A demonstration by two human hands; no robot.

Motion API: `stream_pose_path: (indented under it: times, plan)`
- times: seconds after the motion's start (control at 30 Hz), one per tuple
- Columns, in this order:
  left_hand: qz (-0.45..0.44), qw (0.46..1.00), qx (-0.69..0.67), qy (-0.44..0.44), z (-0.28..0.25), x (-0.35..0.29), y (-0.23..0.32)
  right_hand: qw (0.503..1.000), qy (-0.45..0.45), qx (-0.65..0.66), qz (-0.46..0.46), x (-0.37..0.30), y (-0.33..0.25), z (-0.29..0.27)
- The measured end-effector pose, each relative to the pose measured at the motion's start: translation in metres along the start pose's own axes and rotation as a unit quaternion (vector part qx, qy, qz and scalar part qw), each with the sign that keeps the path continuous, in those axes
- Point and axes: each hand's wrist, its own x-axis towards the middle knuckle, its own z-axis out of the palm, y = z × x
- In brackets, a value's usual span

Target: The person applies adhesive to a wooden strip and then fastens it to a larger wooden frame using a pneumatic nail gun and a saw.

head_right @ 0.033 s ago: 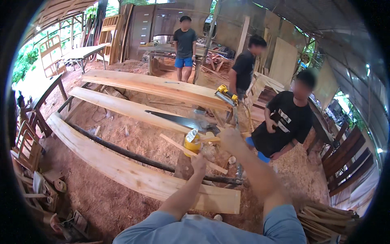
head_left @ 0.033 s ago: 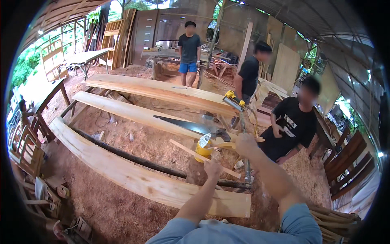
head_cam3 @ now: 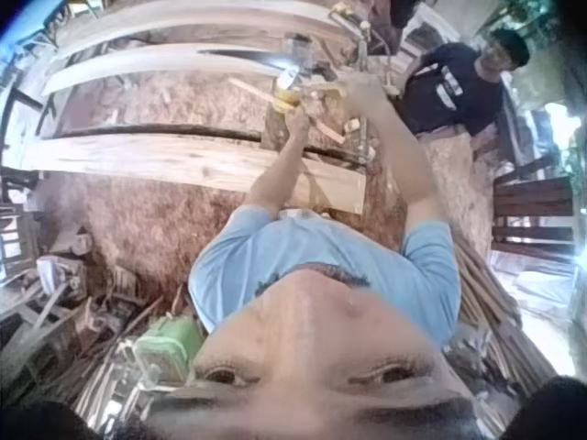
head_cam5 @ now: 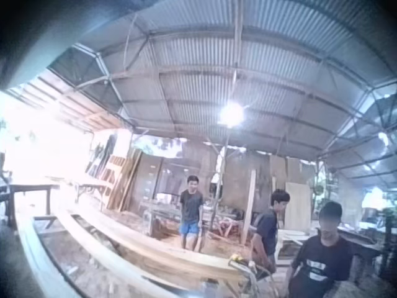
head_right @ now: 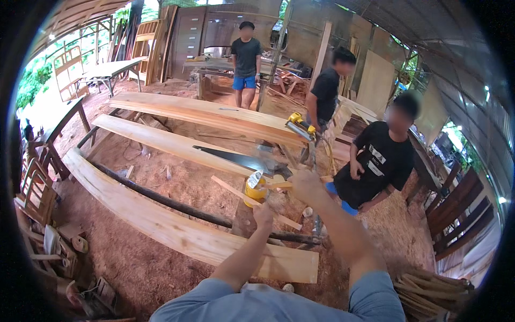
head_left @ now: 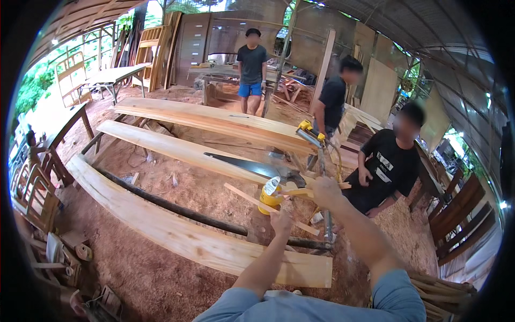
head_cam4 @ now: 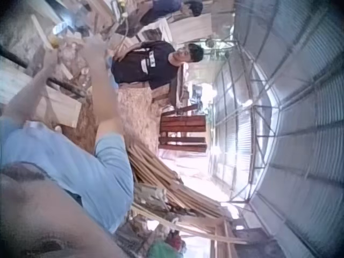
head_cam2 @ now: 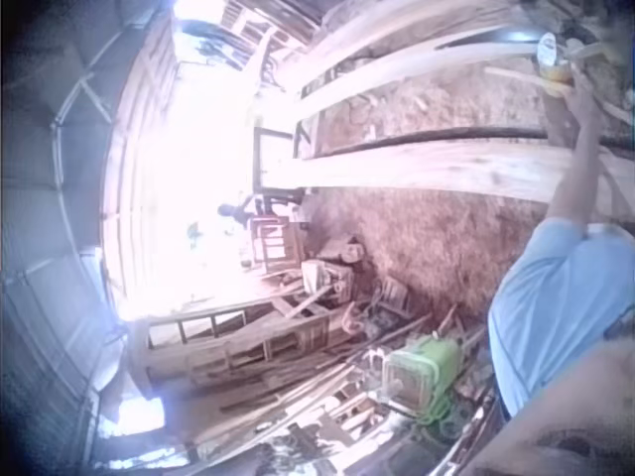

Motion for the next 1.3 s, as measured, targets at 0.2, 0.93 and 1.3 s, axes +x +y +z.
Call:
stream_pose_path:
  times: [0.2,0.93,1.3]
  plan:
    - [-0.029,0.999,0.020,-0.018,-0.025,0.019,-0.020,0.999,-0.043,-0.016,0.024,-0.007,0.005,0.003]
    - [0.124,0.985,-0.009,-0.116,-0.085,-0.021,0.176,0.536,0.060,0.725,0.427,-0.226,-0.055,0.007]
    - [0.035,0.973,-0.063,-0.217,-0.018,-0.012,0.161,0.610,0.066,0.639,0.465,-0.273,-0.073,-0.038]
